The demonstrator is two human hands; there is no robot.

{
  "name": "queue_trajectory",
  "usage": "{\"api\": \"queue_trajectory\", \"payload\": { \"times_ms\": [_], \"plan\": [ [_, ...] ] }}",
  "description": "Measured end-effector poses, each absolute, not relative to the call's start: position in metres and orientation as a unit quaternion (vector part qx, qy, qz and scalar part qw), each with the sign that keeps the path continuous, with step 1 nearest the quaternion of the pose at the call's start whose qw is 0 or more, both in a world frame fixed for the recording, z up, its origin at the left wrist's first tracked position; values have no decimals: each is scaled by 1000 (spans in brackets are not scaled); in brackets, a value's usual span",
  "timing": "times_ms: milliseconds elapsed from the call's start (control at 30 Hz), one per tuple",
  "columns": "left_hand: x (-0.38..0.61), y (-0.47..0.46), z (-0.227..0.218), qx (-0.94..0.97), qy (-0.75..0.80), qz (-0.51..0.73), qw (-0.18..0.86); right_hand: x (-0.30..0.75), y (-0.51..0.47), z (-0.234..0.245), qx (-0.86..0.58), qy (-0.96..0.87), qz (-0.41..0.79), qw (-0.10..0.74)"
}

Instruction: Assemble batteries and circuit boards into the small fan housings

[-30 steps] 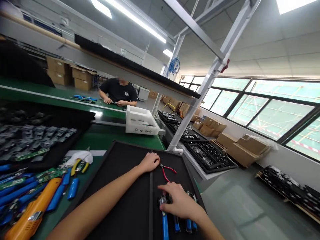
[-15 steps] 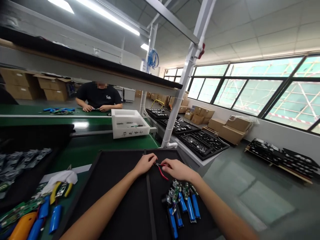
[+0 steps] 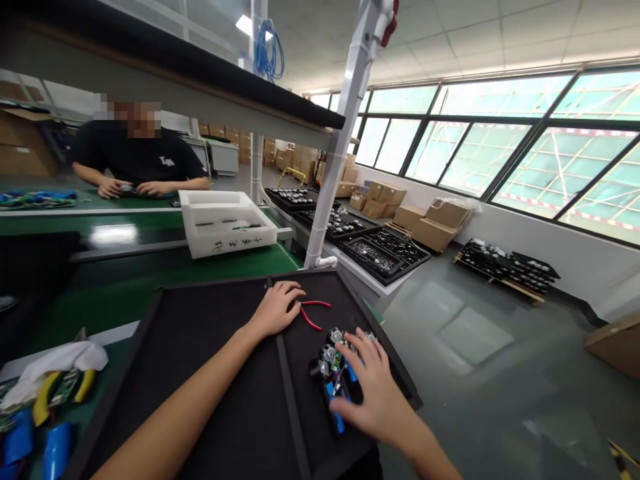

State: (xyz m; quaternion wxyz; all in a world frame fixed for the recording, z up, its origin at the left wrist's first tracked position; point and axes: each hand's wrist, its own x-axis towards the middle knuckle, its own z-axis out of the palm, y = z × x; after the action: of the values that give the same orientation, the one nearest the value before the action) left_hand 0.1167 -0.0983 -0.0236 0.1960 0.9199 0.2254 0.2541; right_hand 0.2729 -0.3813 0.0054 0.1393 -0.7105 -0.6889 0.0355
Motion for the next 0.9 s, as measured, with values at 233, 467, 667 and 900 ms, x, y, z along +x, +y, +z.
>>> {"api": "queue_trajectory", "payload": {
  "times_ms": [233, 467, 667, 900],
  "plan": [
    [127, -90, -20, 956, 180, 160, 164, 262, -398, -25, -727, -673, 17, 136],
    [138, -104, -25, 953, 233, 134, 144, 294, -355, -23, -724, -677, -26, 130],
    [138, -102, -16, 906, 336, 173, 190, 305, -317, -28, -716, -682, -71, 131],
    [121, -75, 29, 854, 360, 265, 266, 307, -240, -22, -736, -656, -94, 135]
  ]
}}
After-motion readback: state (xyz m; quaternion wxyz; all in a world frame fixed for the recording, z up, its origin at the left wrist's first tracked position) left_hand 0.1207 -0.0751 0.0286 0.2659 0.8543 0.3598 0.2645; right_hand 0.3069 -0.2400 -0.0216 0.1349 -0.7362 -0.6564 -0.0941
